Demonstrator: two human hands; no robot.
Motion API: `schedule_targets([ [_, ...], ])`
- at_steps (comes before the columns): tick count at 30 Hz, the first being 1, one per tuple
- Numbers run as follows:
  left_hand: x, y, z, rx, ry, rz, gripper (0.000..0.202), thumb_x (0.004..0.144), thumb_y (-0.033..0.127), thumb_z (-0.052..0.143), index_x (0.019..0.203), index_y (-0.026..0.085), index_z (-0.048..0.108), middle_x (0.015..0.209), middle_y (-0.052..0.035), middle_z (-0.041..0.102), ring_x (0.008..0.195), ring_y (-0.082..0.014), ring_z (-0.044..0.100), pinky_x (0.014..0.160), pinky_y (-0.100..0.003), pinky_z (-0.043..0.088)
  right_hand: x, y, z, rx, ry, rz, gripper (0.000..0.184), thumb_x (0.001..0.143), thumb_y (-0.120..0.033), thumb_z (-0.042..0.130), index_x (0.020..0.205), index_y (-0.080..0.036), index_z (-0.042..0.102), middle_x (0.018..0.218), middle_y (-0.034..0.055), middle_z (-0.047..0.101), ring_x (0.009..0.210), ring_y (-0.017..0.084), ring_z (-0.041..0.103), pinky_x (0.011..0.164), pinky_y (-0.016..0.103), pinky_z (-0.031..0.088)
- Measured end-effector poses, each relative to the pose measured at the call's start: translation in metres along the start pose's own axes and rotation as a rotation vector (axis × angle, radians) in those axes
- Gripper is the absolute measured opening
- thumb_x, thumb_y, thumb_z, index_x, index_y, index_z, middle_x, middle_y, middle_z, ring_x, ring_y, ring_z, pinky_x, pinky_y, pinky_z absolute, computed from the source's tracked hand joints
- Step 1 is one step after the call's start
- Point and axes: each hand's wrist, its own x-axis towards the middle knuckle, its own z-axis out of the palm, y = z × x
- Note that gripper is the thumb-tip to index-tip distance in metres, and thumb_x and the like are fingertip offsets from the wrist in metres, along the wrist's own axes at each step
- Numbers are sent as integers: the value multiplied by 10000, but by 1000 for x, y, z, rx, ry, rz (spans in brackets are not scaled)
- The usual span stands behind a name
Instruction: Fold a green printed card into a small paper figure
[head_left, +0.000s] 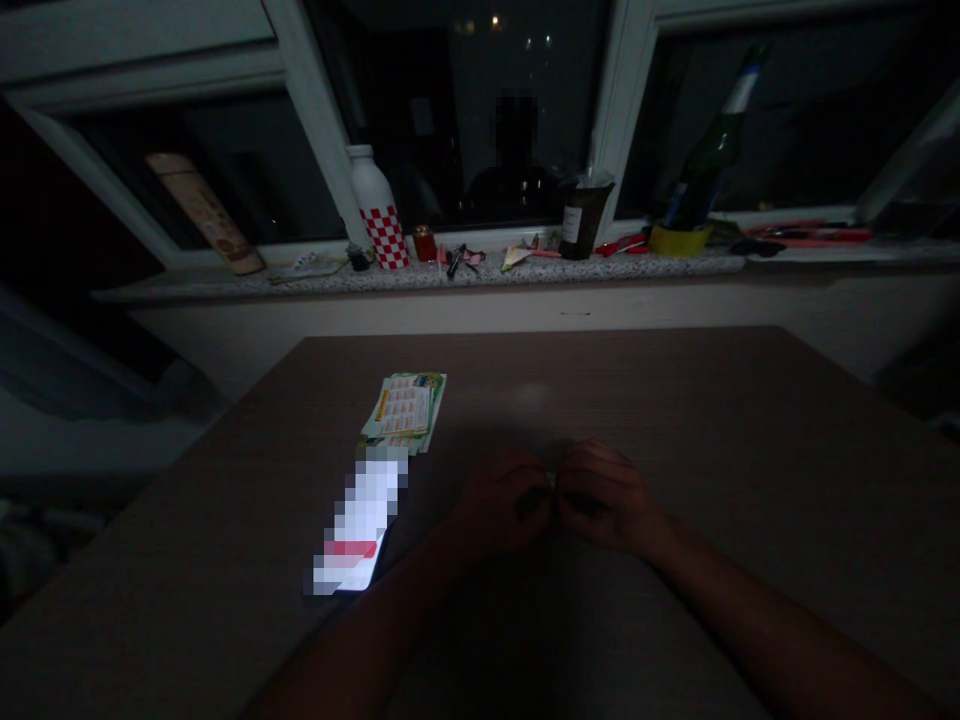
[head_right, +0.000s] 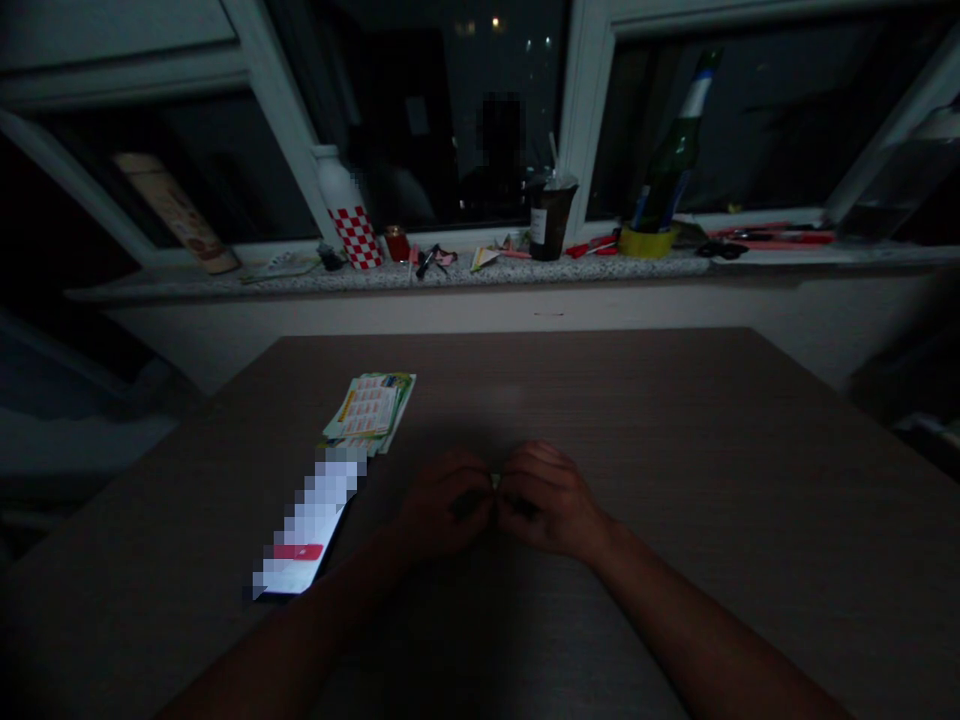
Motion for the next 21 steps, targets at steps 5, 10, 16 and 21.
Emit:
schedule_targets([
  [5, -2, -2, 2, 31, -31, -8, 88, 762, 216, 569, 840, 176, 576, 831, -48, 627, 796, -171, 578, 722, -306, 487, -2, 1, 2, 17, -19, 8, 99, 730, -141, 623, 809, -195, 601, 741, 35, 635, 734, 179, 598, 686, 350, 486],
  [10, -2, -3, -1, 35, -42, -37, 90, 752, 233, 564, 831, 189, 570, 840, -46, 634, 811, -176, 580, 742, -315, 487, -2, 2, -1, 10, -34, 25, 125, 724, -148, 627, 834, -199, 598, 733, 35, 630, 726, 184, 590, 676, 354, 483],
  [16, -1, -5, -9, -17, 24, -52, 53, 769, 177, 547, 821, 186, 552, 819, -45, 623, 786, -163, 579, 715, -298, 488, -2, 5, -8, 13, 0, 44, 156, 721, -120, 625, 857, -194, 601, 754, 51, 640, 753, 199, 597, 680, 362, 493],
  [21, -2, -6, -10, -7, 23, -60, 70, 772, 165, 537, 836, 192, 549, 868, -50, 632, 836, -173, 585, 765, -326, 485, -1, 6, -10, -17, 3, 17, 119, 739, -114, 615, 822, -199, 606, 738, 37, 649, 748, 189, 604, 688, 350, 492],
])
